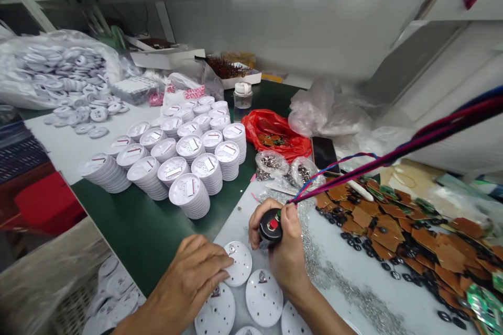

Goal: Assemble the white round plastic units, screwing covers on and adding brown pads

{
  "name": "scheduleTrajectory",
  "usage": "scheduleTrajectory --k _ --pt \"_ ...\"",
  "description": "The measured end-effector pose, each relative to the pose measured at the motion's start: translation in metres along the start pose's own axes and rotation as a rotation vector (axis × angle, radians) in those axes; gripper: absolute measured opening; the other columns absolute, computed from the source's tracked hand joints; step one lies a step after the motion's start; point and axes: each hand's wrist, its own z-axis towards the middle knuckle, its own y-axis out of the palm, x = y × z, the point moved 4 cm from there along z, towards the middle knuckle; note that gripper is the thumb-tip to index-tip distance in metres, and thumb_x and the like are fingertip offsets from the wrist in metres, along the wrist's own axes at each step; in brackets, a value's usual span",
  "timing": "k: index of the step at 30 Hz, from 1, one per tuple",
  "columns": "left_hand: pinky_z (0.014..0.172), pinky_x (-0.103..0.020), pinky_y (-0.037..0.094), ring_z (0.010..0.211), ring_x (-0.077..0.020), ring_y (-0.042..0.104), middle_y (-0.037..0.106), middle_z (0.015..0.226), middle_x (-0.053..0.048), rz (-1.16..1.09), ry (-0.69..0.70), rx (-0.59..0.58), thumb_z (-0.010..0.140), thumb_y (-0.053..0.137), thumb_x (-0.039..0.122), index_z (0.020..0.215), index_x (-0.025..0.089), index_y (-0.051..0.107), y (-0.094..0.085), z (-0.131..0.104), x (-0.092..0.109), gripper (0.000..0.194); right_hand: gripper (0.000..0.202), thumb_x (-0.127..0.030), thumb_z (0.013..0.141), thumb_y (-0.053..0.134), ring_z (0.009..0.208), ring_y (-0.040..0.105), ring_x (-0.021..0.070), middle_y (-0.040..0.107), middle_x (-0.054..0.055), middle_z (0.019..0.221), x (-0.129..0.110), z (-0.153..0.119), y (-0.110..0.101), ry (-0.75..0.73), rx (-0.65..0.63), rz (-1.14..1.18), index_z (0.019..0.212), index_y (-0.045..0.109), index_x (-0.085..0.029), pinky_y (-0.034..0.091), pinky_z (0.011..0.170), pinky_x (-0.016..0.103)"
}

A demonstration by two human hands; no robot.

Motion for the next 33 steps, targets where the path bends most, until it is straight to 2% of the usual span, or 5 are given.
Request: scheduleTrajectory --k 5,11,16,27,33 --pt "0.080 -0.039 0.039 0.085 -0.0216 0.053 0.065 0.092 -0.002 -0.024 -0.066 0.008 0.098 0.058 0.012 0.110 0.021 0.069 0.002 0.015 -0.004 0.019 0.060 -0.070 0.090 0.046 0.041 0.047 0.0125 0.050 0.000 0.048 0.000 0.002 0.001 -0.009 0.010 0.039 0.062 0.064 -0.019 0.037 0.041 0.025" --pt "0.084 -0.039 0.040 0.091 -0.0225 0.056 0.066 0.094 -0.001 -0.031 -0.108 -0.029 0.094 0.070 0.019 0.110 0.023 0.070 0.013 0.035 -0.003 0.017 0.064 -0.075 0.088 0.043 0.041 0.045 0.0137 0.048 0.000 0.046 -0.027 -0.001 0.013 -0.057 -0.053 0.069 0.062 0.065 -0.021 0.038 0.041 0.027" --pt "0.088 -0.039 0.038 0.088 -0.0195 0.058 0.068 0.089 0.002 -0.133 -0.059 0.001 0.093 0.071 0.015 0.088 0.020 0.070 0.021 0.045 -0.003 0.007 0.062 -0.074 0.087 0.045 0.041 0.044 0.0138 0.046 -0.001 0.044 -0.040 -0.005 0.020 -0.053 -0.076 0.095 0.062 0.067 -0.021 0.039 0.041 0.027" --pt "0.098 -0.038 0.035 0.086 -0.0166 0.053 0.060 0.088 0.002 0.014 0.176 0.013 0.099 0.063 0.020 0.087 0.018 0.056 0.020 0.023 -0.003 0.013 0.060 -0.071 0.088 0.048 0.038 0.043 0.0125 0.047 -0.002 0.044 -0.045 -0.014 0.026 0.021 -0.085 0.177 0.061 0.064 -0.021 0.040 0.041 0.027" --pt "0.097 -0.037 0.037 0.083 -0.0155 0.058 0.062 0.084 0.002 -0.032 0.189 0.032 0.102 0.057 0.024 0.086 0.018 0.057 0.016 0.006 0.009 0.017 0.060 -0.073 0.085 0.052 0.036 0.041 0.0116 0.046 -0.002 0.043 -0.048 -0.030 0.034 0.068 -0.116 0.215 0.061 0.066 -0.020 0.038 0.040 0.026"
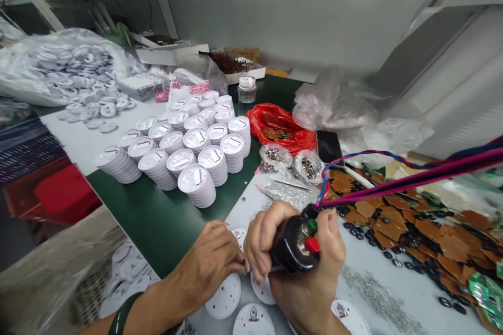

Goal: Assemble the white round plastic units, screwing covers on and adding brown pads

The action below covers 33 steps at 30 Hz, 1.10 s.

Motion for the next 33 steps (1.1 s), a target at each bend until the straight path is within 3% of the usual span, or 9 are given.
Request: scheduleTrajectory --k 4,7,10,13,17,21,26,29,33 --pt "0.102 -0.038 0.036 0.086 -0.0154 0.061 0.067 0.088 0.001 -0.033 -0.036 -0.013 0.106 0.049 0.027 0.095 0.019 0.061 -0.006 -0.021 0.011 0.018 0.066 -0.079 0.087 0.043 0.042 0.045 0.0130 0.048 -0.001 0.048 0.012 -0.021 -0.002 0.119 -0.075 0.035 0.066 0.067 -0.021 0.042 0.047 0.028" --pt "0.111 -0.037 0.031 0.094 -0.0171 0.063 0.071 0.097 0.002 0.060 0.000 0.028 0.105 0.050 0.036 0.111 0.022 0.064 0.000 -0.049 0.010 0.020 0.069 -0.081 0.089 0.039 0.045 0.045 0.0129 0.047 -0.001 0.050 0.029 -0.037 -0.008 0.188 -0.118 0.061 0.071 0.067 -0.020 0.041 0.048 0.027" --pt "0.124 -0.040 0.013 0.119 -0.0203 0.059 0.076 0.106 0.001 0.184 0.140 0.226 0.106 0.046 0.039 0.109 0.022 0.069 0.010 -0.079 0.007 0.029 0.068 -0.077 0.091 0.038 0.045 0.044 0.0126 0.048 -0.001 0.051 0.045 -0.046 -0.009 0.205 -0.140 0.066 0.072 0.068 -0.020 0.039 0.047 0.026" --pt "0.127 -0.048 0.010 0.139 -0.0244 0.047 0.075 0.122 0.002 0.306 0.182 0.207 0.105 0.051 0.027 0.114 0.022 0.071 0.026 -0.096 0.001 0.023 0.065 -0.074 0.092 0.041 0.043 0.042 0.0122 0.047 -0.001 0.049 0.055 -0.046 -0.007 0.173 -0.158 0.062 0.072 0.069 -0.019 0.037 0.043 0.024" --pt "0.128 -0.050 0.011 0.145 -0.0239 0.041 0.075 0.123 0.008 0.332 0.149 0.300 0.104 0.052 0.023 0.112 0.027 0.073 0.029 -0.100 0.000 0.023 0.063 -0.072 0.093 0.041 0.043 0.042 0.0120 0.047 -0.002 0.049 0.063 -0.048 -0.006 0.157 -0.182 0.068 0.073 0.069 -0.020 0.036 0.040 0.023" --pt "0.128 -0.051 0.012 0.144 -0.0228 0.044 0.075 0.122 0.006 0.350 0.134 0.216 0.106 0.045 0.024 0.115 0.028 0.072 0.033 -0.100 0.001 0.028 0.066 -0.073 0.094 0.035 0.044 0.042 0.0117 0.050 0.000 0.051 0.068 -0.054 -0.007 0.152 -0.171 -0.026 0.070 0.066 -0.019 0.034 0.042 0.023" --pt "0.127 -0.048 0.014 0.139 -0.0199 0.049 0.079 0.109 0.002 0.337 0.093 0.245 0.110 0.026 0.033 0.115 0.030 0.070 0.035 -0.099 -0.001 0.045 0.069 -0.076 0.092 0.035 0.042 0.037 0.0103 0.049 0.001 0.051 0.070 -0.056 0.006 0.168 -0.217 -0.235 0.061 0.060 -0.020 0.032 0.043 0.025" --pt "0.128 -0.046 0.014 0.139 -0.0198 0.049 0.080 0.104 0.003 0.322 0.144 0.270 0.110 0.027 0.032 0.112 0.029 0.071 0.035 -0.098 -0.002 0.044 0.069 -0.081 0.088 0.038 0.043 0.038 0.0112 0.047 0.000 0.051 0.061 -0.056 0.011 0.191 -0.264 -0.210 0.063 0.061 -0.020 0.036 0.047 0.027" --pt "0.127 -0.048 0.019 0.140 -0.0212 0.050 0.080 0.106 0.005 0.304 0.172 0.327 0.108 0.040 0.025 0.104 0.026 0.072 0.031 -0.097 -0.002 0.032 0.070 -0.083 0.086 0.038 0.050 0.046 0.0147 0.050 0.001 0.052 0.026 -0.045 0.000 0.108 -0.206 -0.150 0.070 0.066 -0.021 0.041 0.052 0.029"
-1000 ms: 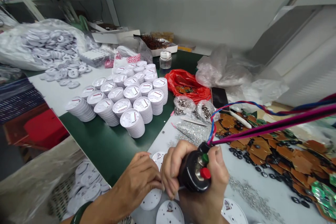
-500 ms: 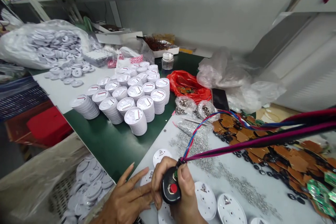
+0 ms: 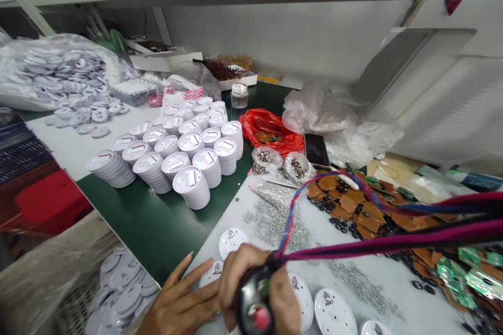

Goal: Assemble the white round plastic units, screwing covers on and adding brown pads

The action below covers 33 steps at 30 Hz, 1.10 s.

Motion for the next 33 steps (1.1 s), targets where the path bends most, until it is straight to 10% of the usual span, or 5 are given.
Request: scheduleTrajectory --k 6,12,18,33 --pt "0.128 -0.046 0.010 0.123 -0.0229 0.065 0.080 0.108 0.005 0.016 0.089 -0.117 0.099 0.057 0.020 0.103 0.025 0.072 -0.009 0.015 0.000 0.016 0.062 -0.072 0.089 0.043 0.040 0.044 0.0134 0.048 -0.001 0.046 -0.023 0.032 -0.049 -0.268 0.363 -0.019 0.062 0.064 -0.021 0.035 0.041 0.027" --pt "0.121 -0.043 0.021 0.114 -0.0218 0.066 0.080 0.094 0.003 -0.067 -0.073 0.056 0.102 0.051 0.026 0.094 0.026 0.069 -0.021 0.028 -0.004 0.020 0.058 -0.068 0.089 0.045 0.041 0.046 0.0132 0.050 0.000 0.047 0.006 0.047 -0.063 -0.217 0.372 -0.049 0.062 0.063 -0.019 0.035 0.041 0.026" --pt "0.102 -0.041 0.034 0.088 -0.0187 0.063 0.070 0.090 0.001 -0.234 -0.348 -0.070 0.098 0.056 0.014 0.108 0.025 0.068 -0.021 0.062 -0.010 0.019 0.062 -0.072 0.089 0.041 0.040 0.045 0.0138 0.048 0.000 0.046 -0.017 0.040 -0.050 -0.236 0.329 -0.047 0.062 0.064 -0.020 0.036 0.041 0.028" --pt "0.096 -0.042 0.039 0.083 -0.0183 0.062 0.067 0.084 0.002 -0.251 -0.442 -0.334 0.089 0.072 0.009 0.084 0.018 0.068 0.050 0.126 -0.026 0.011 0.064 -0.073 0.089 0.042 0.041 0.046 0.0139 0.047 0.000 0.045 -0.034 0.039 -0.051 -0.274 0.362 -0.057 0.060 0.064 -0.021 0.038 0.041 0.028"
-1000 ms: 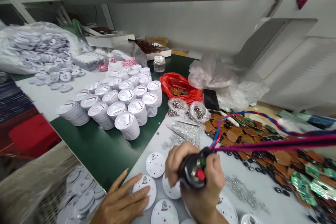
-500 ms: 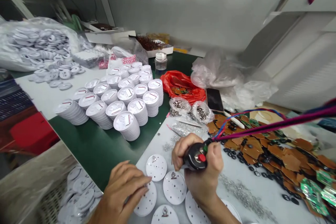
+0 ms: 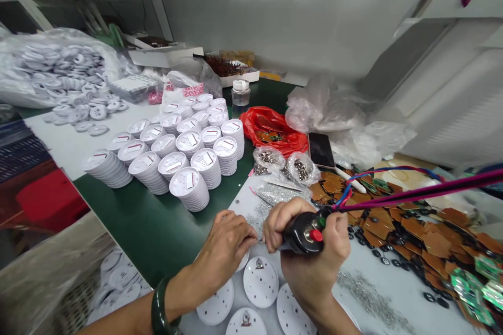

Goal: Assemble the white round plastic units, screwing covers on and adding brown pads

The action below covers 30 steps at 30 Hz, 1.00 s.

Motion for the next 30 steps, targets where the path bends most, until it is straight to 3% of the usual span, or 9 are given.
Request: scheduleTrajectory --k 8,20,30 --pt "0.098 -0.046 0.037 0.084 -0.0197 0.063 0.069 0.083 0.002 -0.014 -0.003 0.005 0.084 0.080 0.014 0.080 0.018 0.065 -0.005 0.002 0.000 0.015 0.065 -0.074 0.090 0.040 0.041 0.047 0.0138 0.047 0.000 0.045 -0.003 -0.001 0.000 -0.014 0.023 0.027 0.060 0.063 -0.021 0.038 0.041 0.028" --pt "0.109 -0.041 0.028 0.087 -0.0141 0.067 0.072 0.089 0.004 -0.259 0.048 -0.023 0.095 0.068 0.014 0.090 0.019 0.066 -0.023 -0.017 0.006 0.007 0.066 -0.075 0.089 0.039 0.041 0.046 0.0145 0.045 -0.001 0.045 -0.013 -0.008 0.012 0.038 -0.001 0.073 0.060 0.063 -0.022 0.038 0.044 0.030" --pt "0.088 -0.033 0.041 0.083 -0.0167 0.063 0.070 0.084 0.000 -0.366 0.127 0.107 0.090 0.074 0.017 0.087 0.017 0.065 -0.031 -0.032 0.007 0.009 0.067 -0.078 0.087 0.036 0.041 0.045 0.0144 0.045 -0.001 0.044 -0.018 -0.017 0.021 0.083 -0.065 0.090 0.061 0.062 -0.022 0.039 0.043 0.030"
